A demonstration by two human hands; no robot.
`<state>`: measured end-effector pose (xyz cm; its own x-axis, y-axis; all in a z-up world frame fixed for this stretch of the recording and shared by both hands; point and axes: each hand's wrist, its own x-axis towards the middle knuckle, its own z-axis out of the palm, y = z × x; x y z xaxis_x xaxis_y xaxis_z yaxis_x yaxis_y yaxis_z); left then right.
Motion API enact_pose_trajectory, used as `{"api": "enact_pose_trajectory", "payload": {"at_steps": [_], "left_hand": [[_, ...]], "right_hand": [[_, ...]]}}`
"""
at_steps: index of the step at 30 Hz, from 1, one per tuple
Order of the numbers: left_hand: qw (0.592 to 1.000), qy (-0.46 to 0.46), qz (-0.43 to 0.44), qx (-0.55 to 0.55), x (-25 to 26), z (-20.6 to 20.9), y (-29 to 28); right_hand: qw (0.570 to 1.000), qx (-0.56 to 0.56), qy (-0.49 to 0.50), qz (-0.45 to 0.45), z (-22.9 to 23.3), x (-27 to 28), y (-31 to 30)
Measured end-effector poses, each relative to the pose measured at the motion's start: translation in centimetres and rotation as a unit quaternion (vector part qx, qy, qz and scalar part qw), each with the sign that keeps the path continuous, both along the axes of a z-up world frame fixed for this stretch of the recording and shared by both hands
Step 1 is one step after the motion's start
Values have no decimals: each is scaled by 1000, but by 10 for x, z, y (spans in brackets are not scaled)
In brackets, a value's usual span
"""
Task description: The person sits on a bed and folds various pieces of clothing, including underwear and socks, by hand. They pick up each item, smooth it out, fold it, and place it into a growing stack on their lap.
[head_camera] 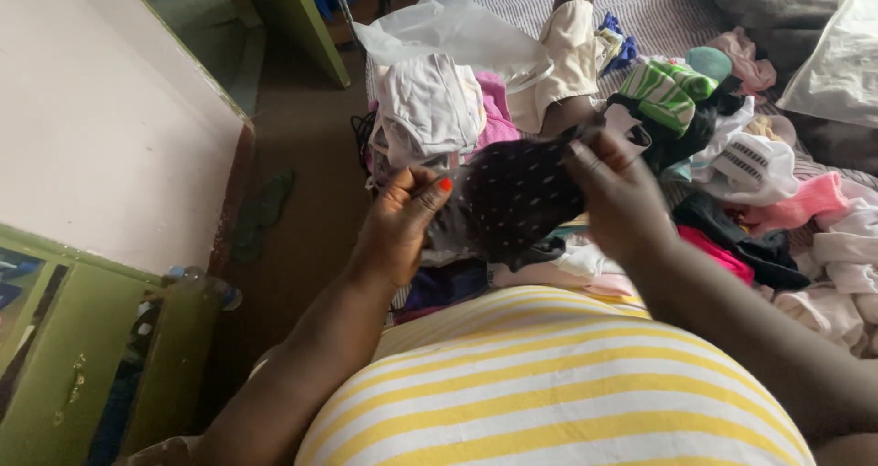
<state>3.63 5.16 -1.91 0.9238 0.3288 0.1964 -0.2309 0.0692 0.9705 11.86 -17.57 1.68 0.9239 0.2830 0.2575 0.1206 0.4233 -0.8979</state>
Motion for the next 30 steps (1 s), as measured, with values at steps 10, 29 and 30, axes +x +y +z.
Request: {"api": "enact_pose_trajectory", "payload": {"at_steps": [10,29,30], "left_hand": [[993,-19,-14,115,-16,30,9],[957,-38,-9,287,-31,35,14],[919,-27,6,393,-30,34,15]], "right_hand": [[968,175,145,109,75,-17,-16],[998,1,46,40,-1,-24,-8],[998,-32,-11,58,15,-33,-9]]}}
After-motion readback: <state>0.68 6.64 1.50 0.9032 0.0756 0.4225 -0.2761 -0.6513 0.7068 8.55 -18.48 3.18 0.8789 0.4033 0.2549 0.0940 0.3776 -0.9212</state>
